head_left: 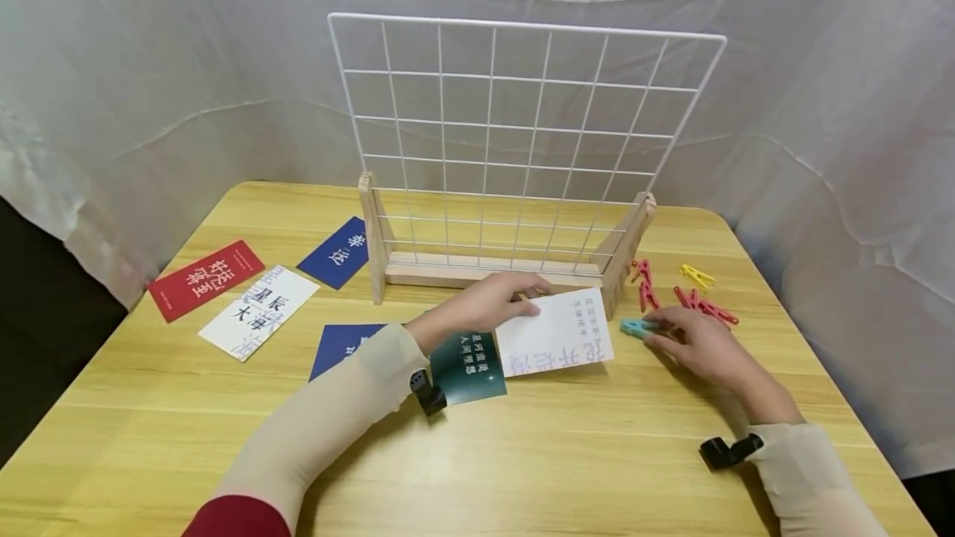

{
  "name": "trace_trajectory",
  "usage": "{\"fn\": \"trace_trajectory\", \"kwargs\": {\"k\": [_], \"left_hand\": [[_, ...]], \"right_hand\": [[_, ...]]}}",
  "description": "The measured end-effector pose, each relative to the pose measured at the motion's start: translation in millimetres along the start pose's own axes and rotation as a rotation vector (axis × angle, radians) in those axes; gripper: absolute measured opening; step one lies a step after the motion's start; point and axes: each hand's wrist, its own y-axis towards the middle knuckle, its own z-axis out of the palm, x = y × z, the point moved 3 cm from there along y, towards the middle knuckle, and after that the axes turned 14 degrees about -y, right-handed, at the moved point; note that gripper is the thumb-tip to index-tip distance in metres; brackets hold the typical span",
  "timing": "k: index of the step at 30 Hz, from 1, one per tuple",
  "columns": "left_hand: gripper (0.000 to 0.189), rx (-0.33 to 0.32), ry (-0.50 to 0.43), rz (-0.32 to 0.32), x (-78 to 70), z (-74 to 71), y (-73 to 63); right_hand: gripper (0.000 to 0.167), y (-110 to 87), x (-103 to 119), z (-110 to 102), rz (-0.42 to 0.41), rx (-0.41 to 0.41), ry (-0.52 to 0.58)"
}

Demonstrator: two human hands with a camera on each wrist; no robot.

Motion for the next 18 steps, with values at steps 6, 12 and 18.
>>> {"fn": "trace_trajectory", "kwargs": {"k": [6,12,18], "left_hand": [[0.035,-0.074,-0.079,0.003,-3.1,-9.7,-6.0],[0.033,-0.181,-0.145,0.012,-2.3,-20.6,-12.7],[0.031,-0.278,-0.185,0.049,-4.1,-33.6,-19.9]], "right_hand": [[0.036,-1.0,1,-1,0.0,-0.007,0.026],[0.038,-1.2,1,-1,-0.005,-0.031,0.068],[0.041,-0.3,2,-4,0.005,-0.092,0.112]]}}
